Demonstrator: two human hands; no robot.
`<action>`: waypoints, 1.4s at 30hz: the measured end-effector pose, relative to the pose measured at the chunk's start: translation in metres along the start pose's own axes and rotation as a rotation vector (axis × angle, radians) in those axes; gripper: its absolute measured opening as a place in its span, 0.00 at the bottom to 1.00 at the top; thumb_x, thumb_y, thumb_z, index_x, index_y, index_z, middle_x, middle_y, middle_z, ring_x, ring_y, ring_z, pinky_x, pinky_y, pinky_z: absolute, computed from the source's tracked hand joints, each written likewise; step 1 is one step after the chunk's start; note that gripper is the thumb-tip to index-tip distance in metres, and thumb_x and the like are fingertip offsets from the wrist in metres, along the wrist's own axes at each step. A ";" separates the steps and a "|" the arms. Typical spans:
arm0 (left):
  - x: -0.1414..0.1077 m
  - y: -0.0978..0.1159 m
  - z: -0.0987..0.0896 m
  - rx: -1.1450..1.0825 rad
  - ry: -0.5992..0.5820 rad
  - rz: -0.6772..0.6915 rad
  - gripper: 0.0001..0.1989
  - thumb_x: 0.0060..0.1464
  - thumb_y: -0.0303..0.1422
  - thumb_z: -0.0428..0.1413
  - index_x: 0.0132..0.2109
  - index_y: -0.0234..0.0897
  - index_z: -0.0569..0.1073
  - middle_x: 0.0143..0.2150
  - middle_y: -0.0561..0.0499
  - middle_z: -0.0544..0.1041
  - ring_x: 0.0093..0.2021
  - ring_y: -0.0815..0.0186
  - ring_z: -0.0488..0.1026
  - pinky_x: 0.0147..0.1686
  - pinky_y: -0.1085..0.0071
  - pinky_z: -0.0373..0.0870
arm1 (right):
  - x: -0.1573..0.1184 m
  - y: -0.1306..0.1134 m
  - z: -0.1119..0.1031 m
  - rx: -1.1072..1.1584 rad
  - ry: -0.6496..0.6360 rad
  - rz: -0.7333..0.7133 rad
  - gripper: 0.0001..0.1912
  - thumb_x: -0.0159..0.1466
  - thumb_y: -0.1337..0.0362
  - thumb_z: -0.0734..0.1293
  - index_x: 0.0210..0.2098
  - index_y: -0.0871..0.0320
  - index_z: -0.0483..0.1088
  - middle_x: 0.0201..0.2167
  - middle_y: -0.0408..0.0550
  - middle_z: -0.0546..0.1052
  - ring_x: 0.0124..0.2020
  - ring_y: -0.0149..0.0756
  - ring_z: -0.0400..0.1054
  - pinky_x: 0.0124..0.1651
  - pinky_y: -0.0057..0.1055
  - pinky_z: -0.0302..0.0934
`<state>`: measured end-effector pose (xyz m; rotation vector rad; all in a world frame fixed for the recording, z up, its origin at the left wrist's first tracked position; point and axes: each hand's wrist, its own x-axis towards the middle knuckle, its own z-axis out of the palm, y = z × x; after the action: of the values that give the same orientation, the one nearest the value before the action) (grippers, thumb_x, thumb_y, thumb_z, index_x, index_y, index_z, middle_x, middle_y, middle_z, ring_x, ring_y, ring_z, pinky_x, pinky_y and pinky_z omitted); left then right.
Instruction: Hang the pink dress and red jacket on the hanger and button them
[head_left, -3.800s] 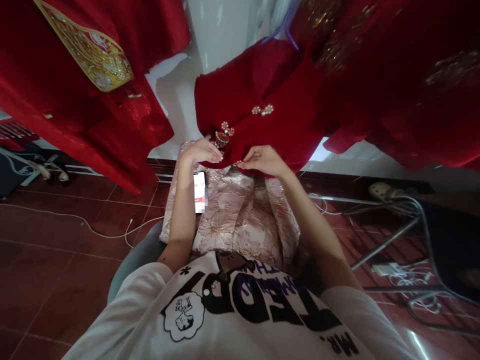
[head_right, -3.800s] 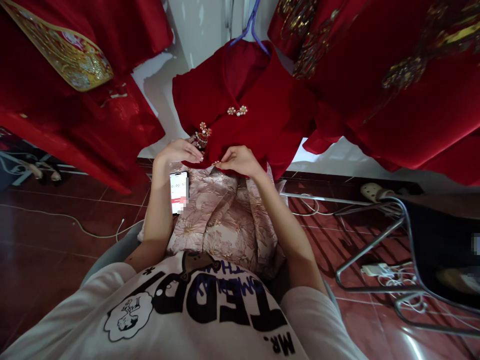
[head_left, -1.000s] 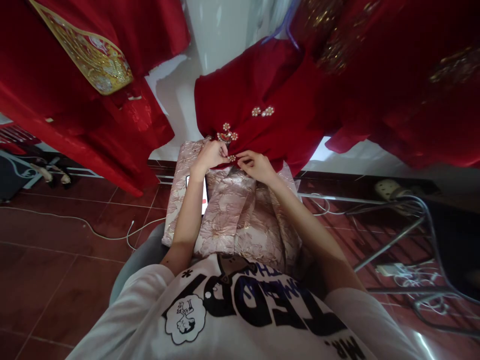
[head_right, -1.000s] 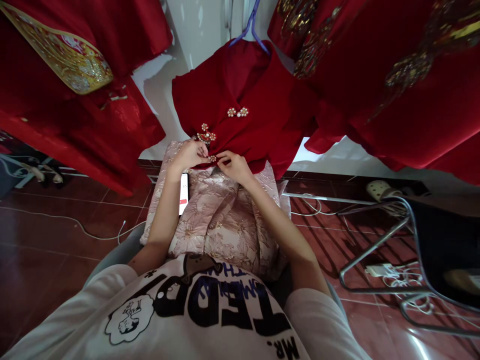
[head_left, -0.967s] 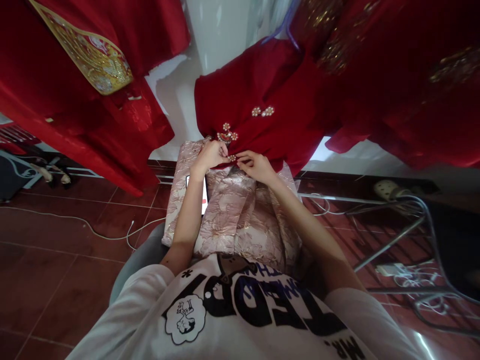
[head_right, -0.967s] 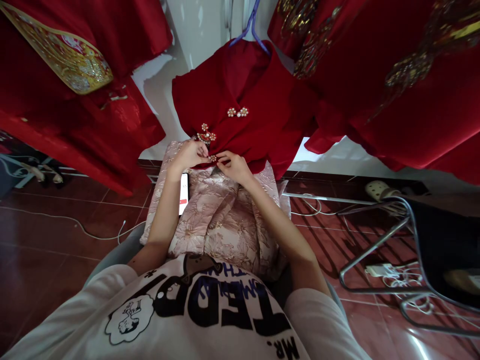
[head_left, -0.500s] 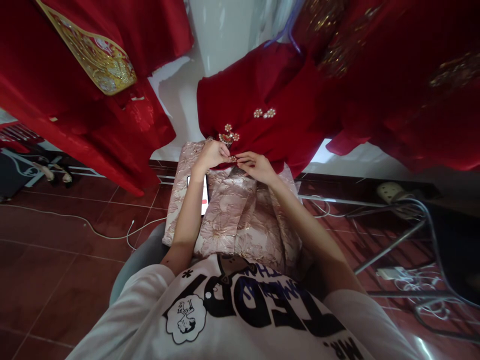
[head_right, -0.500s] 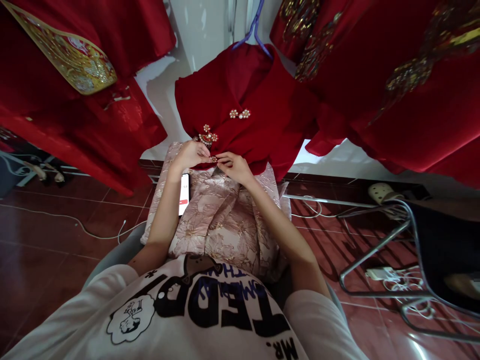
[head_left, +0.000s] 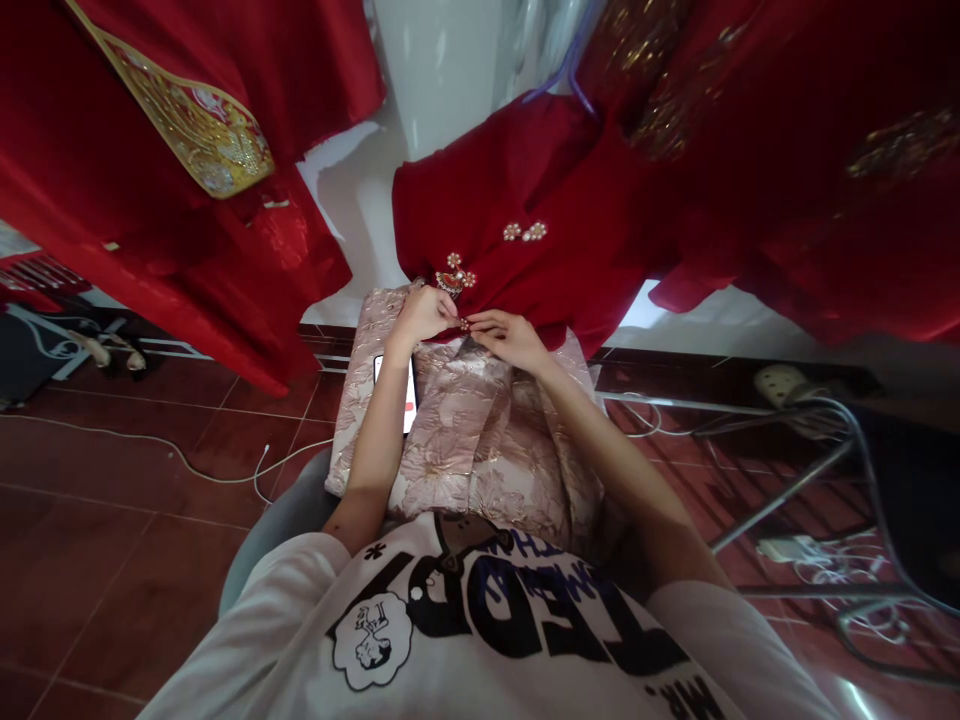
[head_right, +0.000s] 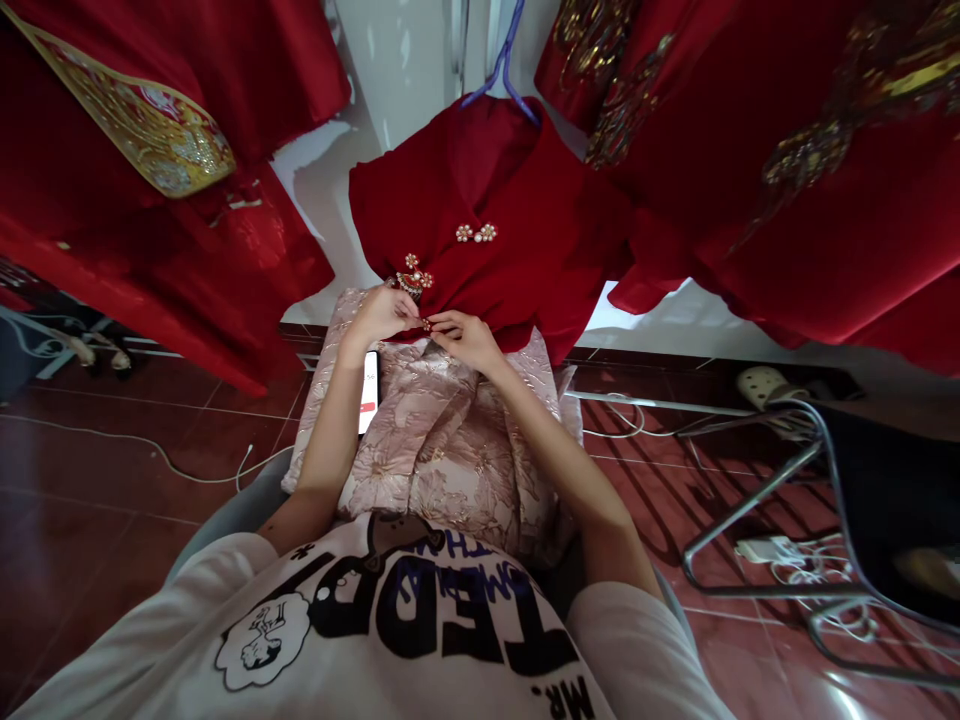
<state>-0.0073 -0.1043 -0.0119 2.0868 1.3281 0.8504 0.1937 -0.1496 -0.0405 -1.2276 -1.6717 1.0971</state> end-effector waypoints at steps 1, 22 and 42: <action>0.000 0.000 0.000 -0.013 -0.002 -0.006 0.06 0.43 0.18 0.64 0.29 0.31 0.81 0.28 0.48 0.82 0.32 0.61 0.81 0.35 0.70 0.74 | 0.000 0.000 0.000 0.005 0.000 0.002 0.16 0.61 0.67 0.72 0.49 0.59 0.77 0.46 0.53 0.83 0.39 0.36 0.79 0.48 0.39 0.77; 0.019 0.019 0.032 -0.776 0.145 -0.184 0.16 0.76 0.34 0.48 0.62 0.36 0.75 0.59 0.41 0.79 0.52 0.63 0.81 0.51 0.68 0.79 | -0.015 -0.040 -0.010 -0.262 -0.009 -0.060 0.11 0.50 0.69 0.67 0.29 0.54 0.60 0.27 0.41 0.71 0.31 0.34 0.63 0.38 0.30 0.57; 0.070 0.085 0.013 -0.072 0.124 0.294 0.10 0.58 0.27 0.67 0.47 0.37 0.80 0.52 0.41 0.77 0.64 0.44 0.67 0.63 0.57 0.68 | -0.021 -0.051 -0.055 -0.492 -0.359 -0.015 0.12 0.52 0.70 0.72 0.27 0.55 0.63 0.25 0.41 0.69 0.28 0.32 0.61 0.34 0.31 0.55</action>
<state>0.0756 -0.0737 0.0556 2.2358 1.0456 1.1499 0.2342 -0.1673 0.0237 -1.3666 -2.3207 0.9668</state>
